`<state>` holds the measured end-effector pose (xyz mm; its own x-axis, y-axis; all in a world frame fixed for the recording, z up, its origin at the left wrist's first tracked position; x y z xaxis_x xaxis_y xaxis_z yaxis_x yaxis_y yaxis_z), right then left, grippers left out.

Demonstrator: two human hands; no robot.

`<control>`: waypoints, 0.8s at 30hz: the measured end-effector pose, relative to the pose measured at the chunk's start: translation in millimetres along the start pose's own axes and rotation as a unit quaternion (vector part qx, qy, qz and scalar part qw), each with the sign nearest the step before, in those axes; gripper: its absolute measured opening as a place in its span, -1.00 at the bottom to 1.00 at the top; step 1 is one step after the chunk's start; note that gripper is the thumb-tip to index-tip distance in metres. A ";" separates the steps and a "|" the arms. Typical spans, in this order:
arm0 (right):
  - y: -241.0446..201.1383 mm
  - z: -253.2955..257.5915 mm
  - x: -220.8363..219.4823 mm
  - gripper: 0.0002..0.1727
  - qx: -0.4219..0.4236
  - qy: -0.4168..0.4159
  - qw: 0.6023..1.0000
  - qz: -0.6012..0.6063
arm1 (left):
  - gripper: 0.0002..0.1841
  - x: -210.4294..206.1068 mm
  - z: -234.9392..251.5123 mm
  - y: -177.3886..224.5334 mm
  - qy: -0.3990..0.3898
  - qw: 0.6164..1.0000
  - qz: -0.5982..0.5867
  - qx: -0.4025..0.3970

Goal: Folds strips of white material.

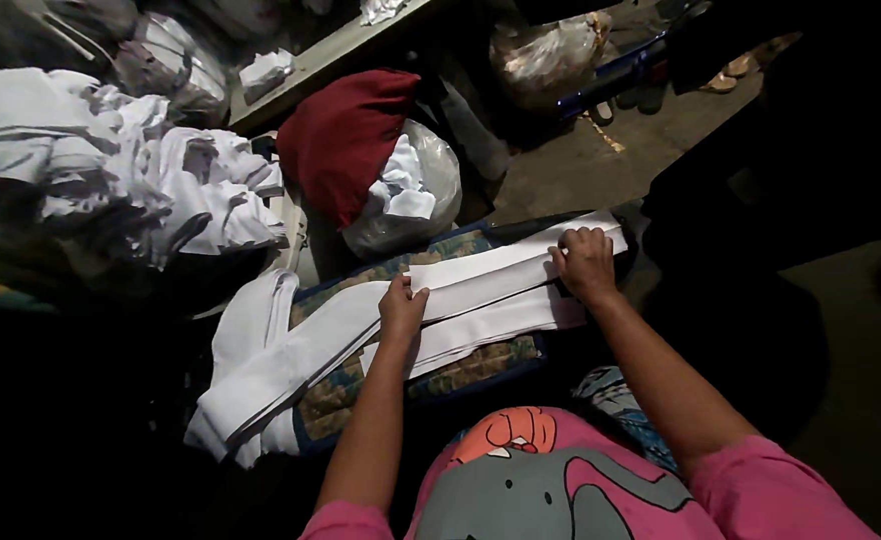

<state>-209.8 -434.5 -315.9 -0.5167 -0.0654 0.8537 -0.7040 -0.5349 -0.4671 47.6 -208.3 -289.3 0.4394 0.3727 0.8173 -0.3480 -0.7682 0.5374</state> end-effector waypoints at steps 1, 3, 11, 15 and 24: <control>-4.0 -0.1 -5.8 -0.65 0.007 -0.011 1.000 -0.005 | -0.53 0.7 -0.5 1.5 -0.003 1.000 0.002 0.001; -7.7 -0.8 -13.9 -0.63 0.007 -0.032 0.999 -0.015 | -0.53 -0.5 0.0 0.0 -0.015 1.000 0.008 0.003; -5.0 1.6 -23.4 -0.61 -0.026 -0.072 0.996 -0.044 | -0.51 -2.9 -0.1 -5.7 -0.011 1.000 0.022 -0.004; -6.0 5.4 -21.4 -0.59 -0.048 -0.091 0.994 -0.030 | -0.48 -0.2 1.9 -4.8 -0.023 1.000 0.008 -0.001; -5.5 5.5 -24.9 -0.59 -0.052 -0.095 0.993 -0.055 | -0.59 -7.9 -1.4 -4.0 -0.015 0.996 0.079 -0.024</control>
<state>-190.4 -434.6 -333.3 -0.3396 -0.1746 0.9242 -0.8031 -0.4577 -0.3816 44.4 -207.4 -297.6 0.4012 0.2326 0.8860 -0.4532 -0.7901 0.4127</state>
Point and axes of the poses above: each hand's wrist, its own z-axis towards the middle knuckle, its own x-axis out of the back of the hand, y = z × x, the point moved 8 cm from there along z, towards the middle knuckle, and after that the axes turned 9 degrees about y, right-handed, at the moved point
